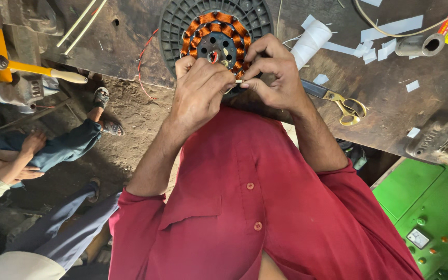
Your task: The person assembles electrical components by twisting wires together, wrapping them with white tape, and securing them with a white plastic band. They use shears to trim excess wire and tape, then place the finished unit on the workbench.
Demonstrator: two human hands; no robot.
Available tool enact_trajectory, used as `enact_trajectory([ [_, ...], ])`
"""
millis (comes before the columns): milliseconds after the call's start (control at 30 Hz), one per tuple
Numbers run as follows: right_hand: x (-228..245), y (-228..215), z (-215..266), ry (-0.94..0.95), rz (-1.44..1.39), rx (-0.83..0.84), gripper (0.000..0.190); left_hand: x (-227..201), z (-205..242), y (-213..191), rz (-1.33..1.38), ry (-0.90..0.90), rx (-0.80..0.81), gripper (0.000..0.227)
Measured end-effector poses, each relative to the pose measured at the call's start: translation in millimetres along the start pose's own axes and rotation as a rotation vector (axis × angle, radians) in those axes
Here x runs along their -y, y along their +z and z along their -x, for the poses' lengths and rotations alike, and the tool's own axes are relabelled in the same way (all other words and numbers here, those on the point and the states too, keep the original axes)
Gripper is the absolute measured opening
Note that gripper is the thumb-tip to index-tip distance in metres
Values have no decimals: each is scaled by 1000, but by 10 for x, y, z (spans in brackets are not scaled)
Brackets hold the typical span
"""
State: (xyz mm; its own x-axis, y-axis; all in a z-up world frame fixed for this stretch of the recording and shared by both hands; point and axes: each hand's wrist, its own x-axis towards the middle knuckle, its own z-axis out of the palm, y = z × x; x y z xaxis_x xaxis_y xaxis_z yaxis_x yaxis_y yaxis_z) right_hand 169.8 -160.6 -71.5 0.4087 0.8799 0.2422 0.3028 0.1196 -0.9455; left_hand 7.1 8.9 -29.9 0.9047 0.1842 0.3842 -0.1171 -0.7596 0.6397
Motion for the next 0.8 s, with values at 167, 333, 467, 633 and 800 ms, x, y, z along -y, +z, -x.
enact_trajectory([
  [167,7,-26,-24,-18,40,33,15,30,10,78,62,-30,-63,16],
  [333,40,-50,-45,-4,46,54,13,41,33,97,72,-56,-67,16],
  [467,71,-67,-68,-5,55,75,14,54,52,79,7,-17,-35,18],
  [633,53,-85,-69,-21,98,87,15,59,51,120,-78,19,-31,17],
  [800,-9,-85,-47,-37,105,85,17,48,31,181,-128,41,-55,20],
])
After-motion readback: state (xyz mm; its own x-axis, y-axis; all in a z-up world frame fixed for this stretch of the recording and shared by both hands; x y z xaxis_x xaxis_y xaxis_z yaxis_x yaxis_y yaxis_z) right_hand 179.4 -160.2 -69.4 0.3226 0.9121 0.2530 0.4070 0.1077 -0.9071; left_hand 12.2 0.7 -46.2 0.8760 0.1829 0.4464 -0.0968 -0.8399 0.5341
